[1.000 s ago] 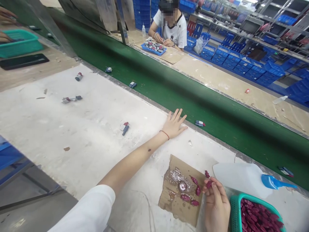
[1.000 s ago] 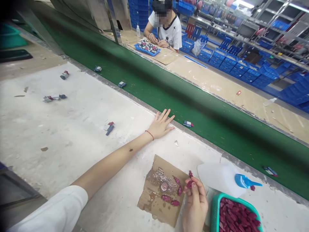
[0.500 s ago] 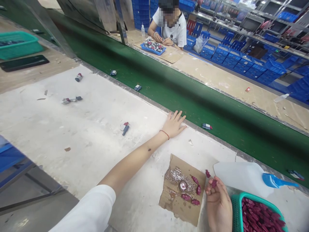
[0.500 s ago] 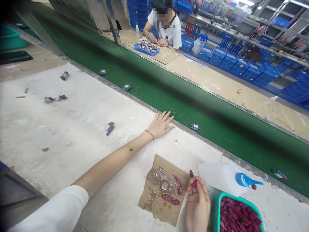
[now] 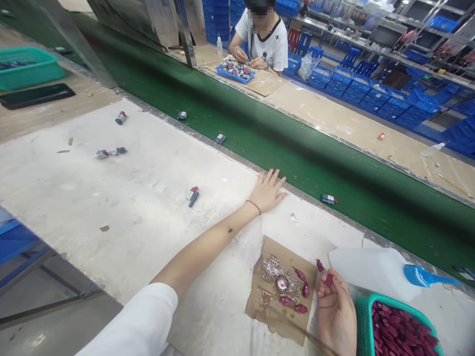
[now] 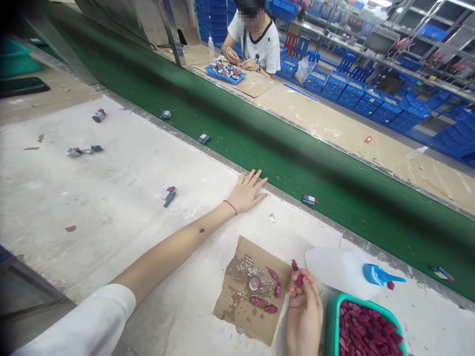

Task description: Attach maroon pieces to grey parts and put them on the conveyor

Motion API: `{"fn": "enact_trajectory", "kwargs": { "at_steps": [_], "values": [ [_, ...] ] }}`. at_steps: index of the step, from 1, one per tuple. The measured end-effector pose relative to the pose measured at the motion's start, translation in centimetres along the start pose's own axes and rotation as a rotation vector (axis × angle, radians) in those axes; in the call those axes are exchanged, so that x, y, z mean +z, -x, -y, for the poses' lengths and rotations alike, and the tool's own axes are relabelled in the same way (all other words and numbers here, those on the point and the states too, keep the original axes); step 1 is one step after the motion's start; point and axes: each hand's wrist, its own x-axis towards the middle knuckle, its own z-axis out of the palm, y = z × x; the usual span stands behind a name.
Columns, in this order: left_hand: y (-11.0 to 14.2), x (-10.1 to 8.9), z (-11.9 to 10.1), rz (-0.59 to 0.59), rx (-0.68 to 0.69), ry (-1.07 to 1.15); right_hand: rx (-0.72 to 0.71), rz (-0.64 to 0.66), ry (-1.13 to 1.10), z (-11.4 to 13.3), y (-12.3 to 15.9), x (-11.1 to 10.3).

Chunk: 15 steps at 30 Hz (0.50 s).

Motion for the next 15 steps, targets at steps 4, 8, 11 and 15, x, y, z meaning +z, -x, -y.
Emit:
{"fn": "enact_trajectory", "kwargs": {
  "at_steps": [4,8,11,15],
  "values": [
    [0.1,0.02,-0.2,-0.004,-0.029,0.004,-0.003,-0.001,0.0,-0.07,-0.03,0.02],
    [0.13,0.05,-0.23,0.003,-0.035,0.012,-0.003,0.011,0.01,-0.07,0.0,-0.09],
    [0.15,0.14,-0.15,-0.009,-0.033,0.019,-0.033,0.036,0.039,-0.08,0.0,-0.22],
    [0.18,0.27,-0.07,-0.027,-0.022,0.021,-0.052,0.049,0.061,-0.1,-0.01,-0.24]
  ]
}}
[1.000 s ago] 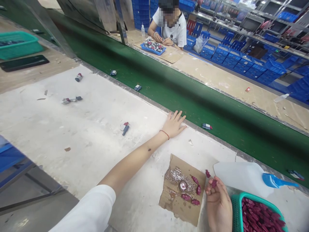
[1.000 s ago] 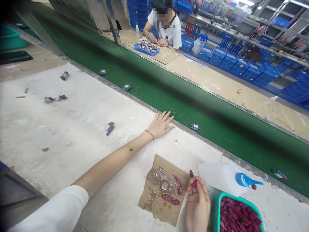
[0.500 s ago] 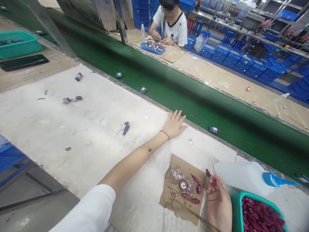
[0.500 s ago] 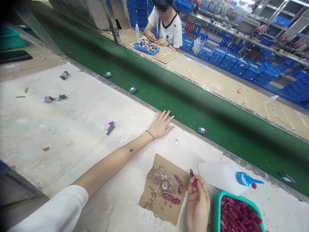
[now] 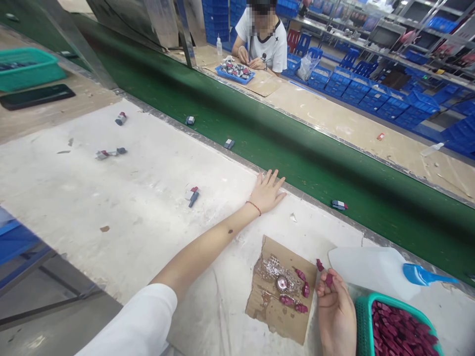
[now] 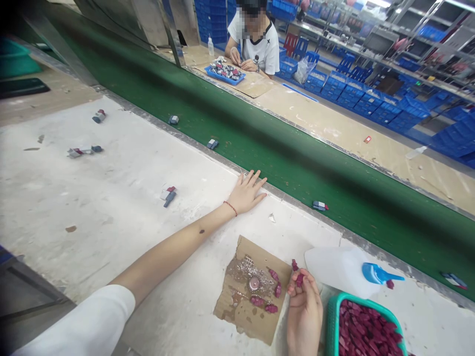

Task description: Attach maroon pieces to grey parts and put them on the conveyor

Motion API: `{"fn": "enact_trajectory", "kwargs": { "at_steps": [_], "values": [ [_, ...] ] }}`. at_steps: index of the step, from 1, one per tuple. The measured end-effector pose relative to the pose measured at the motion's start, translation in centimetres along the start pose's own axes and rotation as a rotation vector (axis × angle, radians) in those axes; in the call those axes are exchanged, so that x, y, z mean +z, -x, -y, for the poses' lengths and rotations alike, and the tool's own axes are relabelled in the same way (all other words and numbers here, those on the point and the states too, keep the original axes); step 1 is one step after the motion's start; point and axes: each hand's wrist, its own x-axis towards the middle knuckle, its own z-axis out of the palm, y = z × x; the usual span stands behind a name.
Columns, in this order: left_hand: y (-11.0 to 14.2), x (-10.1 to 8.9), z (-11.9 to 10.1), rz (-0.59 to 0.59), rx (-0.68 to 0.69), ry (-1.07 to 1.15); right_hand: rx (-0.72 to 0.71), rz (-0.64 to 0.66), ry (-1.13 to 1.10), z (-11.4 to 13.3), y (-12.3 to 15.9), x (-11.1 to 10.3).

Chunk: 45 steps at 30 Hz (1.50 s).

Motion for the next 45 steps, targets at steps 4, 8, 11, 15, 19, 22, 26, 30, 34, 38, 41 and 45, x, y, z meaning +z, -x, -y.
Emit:
{"fn": "enact_trajectory", "kwargs": {
  "at_steps": [4,8,11,15,19,22,26,30,34,38,41,45],
  "values": [
    [0.0,-0.03,-0.02,0.006,-0.007,0.002,0.014,-0.026,-0.019,-0.02,0.02,0.08],
    [-0.04,-0.1,-0.02,0.013,-0.006,0.0,0.023,-0.007,-0.021,-0.13,-0.02,-0.05],
    [-0.06,-0.08,0.02,0.015,0.0,0.001,0.033,-0.011,-0.03,-0.21,-0.05,-0.15],
    [-0.05,-0.01,0.07,0.01,0.004,0.003,-0.009,-0.01,0.001,-0.2,0.0,-0.1],
    [-0.04,0.04,0.09,0.008,0.004,0.004,0.003,-0.019,-0.016,-0.15,0.01,-0.05],
    [-0.05,0.07,0.13,0.006,0.006,0.007,0.001,-0.008,-0.012,-0.24,-0.1,-0.18],
    [-0.04,0.1,0.17,-0.002,0.011,0.007,-0.022,0.004,0.012,-0.4,-0.2,-0.39],
    [-0.04,0.07,0.16,0.001,0.009,0.007,0.004,-0.015,-0.014,-0.33,-0.12,-0.34],
    [-0.02,0.07,0.16,0.003,0.008,0.009,0.032,-0.024,-0.031,-0.08,0.0,-0.05],
    [0.03,0.14,0.16,-0.003,0.007,0.011,0.039,-0.045,-0.035,0.14,0.09,0.25],
    [-0.06,0.17,0.2,-0.004,0.003,0.014,0.041,-0.046,-0.036,0.17,0.13,0.29],
    [-0.44,0.14,0.52,-0.045,-0.049,0.022,0.042,-0.033,-0.038,0.01,0.13,0.12]
  ]
}}
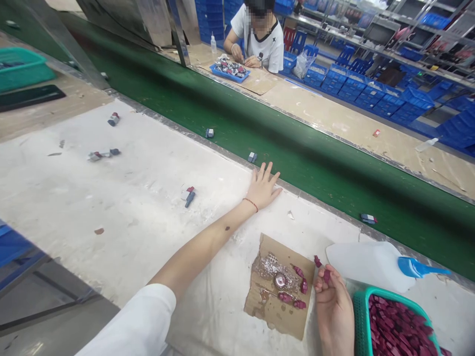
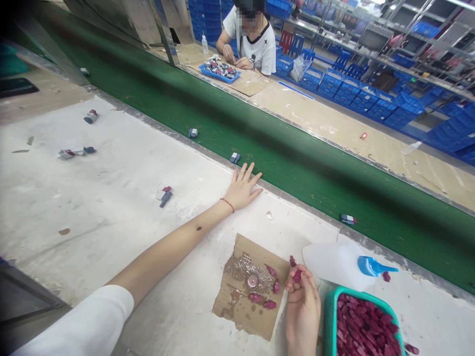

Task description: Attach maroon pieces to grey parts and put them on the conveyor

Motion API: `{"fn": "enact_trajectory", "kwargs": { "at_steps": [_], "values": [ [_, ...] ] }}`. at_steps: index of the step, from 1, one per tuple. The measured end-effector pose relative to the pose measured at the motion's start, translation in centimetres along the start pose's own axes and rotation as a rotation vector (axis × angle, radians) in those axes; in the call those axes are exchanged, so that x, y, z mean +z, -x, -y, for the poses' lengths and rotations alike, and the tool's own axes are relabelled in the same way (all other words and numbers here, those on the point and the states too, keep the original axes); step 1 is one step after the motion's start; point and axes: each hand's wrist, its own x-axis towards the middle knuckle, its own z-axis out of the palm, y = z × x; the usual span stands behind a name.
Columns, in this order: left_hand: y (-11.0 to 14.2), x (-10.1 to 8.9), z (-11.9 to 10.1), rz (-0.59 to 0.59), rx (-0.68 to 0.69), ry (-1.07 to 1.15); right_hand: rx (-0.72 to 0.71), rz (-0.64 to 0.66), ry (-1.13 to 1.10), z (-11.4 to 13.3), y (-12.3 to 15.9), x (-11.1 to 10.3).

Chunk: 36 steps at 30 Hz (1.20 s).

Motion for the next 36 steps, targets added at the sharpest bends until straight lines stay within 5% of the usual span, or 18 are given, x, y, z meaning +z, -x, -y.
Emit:
{"fn": "enact_trajectory", "kwargs": {
  "at_steps": [10,17,23,30,36],
  "values": [
    [-2.8,0.3,1.8,-0.131,-0.205,0.097,-0.017,0.001,-0.029,0.2,0.5,0.7],
    [-3.7,-0.7,2.5,-0.187,-0.228,0.436,0.023,0.017,0.053,0.2,1.3,1.1],
    [-2.6,-1.9,1.8,-0.227,-0.273,0.964,0.005,0.067,0.054,0.1,1.4,1.2],
    [4.3,-3.2,-0.8,0.053,-0.374,1.586,-0.011,0.123,0.073,-0.1,1.8,1.6],
    [9.5,-4.7,-2.4,0.52,-0.557,1.915,-0.018,0.102,0.146,-0.3,1.9,1.6]
  ]
}}
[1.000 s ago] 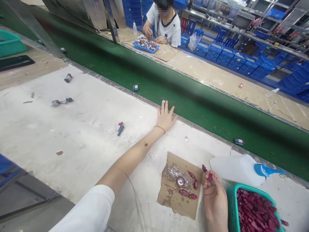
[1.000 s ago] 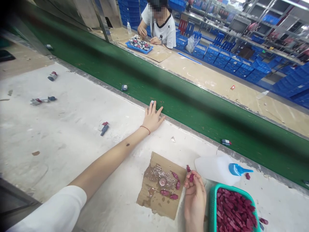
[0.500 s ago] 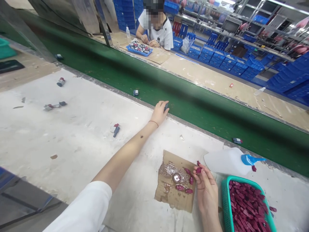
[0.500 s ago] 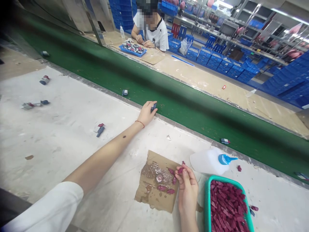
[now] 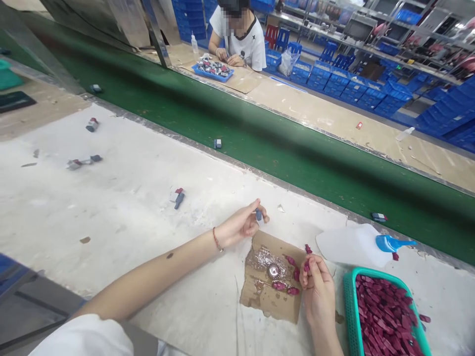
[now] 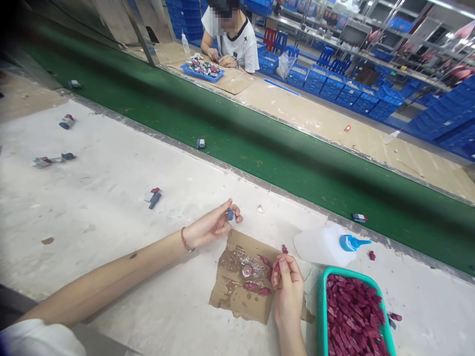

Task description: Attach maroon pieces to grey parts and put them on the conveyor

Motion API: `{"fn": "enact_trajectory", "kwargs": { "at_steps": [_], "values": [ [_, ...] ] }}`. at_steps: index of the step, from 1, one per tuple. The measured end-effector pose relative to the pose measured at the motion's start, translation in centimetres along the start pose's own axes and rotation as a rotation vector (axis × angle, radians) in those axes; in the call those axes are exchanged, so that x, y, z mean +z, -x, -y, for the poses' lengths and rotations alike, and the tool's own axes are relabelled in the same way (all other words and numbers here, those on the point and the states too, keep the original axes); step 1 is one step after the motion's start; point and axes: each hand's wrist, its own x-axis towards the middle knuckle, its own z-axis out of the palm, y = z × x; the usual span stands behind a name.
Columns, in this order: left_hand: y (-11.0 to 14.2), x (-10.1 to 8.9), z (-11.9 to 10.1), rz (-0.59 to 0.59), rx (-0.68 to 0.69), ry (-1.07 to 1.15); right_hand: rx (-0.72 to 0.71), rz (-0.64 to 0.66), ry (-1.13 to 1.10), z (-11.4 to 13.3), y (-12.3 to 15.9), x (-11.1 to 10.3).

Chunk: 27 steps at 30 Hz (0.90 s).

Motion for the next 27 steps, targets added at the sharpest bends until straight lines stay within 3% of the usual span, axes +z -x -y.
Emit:
{"fn": "enact_trajectory", "kwargs": {
  "at_steps": [3,7,13,20,27],
  "values": [
    [1.3,0.2,0.7,0.037,-0.022,-0.145,0.019,0.0,0.013,0.0,0.1,0.1],
    [2.5,0.3,1.5,-0.005,-0.002,-0.272,0.01,0.082,0.044,0.0,0.4,0.2],
    [4.1,0.5,1.8,-0.027,0.005,-0.208,-0.066,0.118,0.141,-0.1,0.6,0.3],
    [4.8,-0.2,2.2,0.042,0.075,-0.361,-0.07,0.086,0.234,-0.3,0.7,0.3],
    [5.7,-0.2,2.3,0.028,0.218,-0.734,-0.127,0.106,0.345,-0.3,0.9,0.3]
  ]
}}
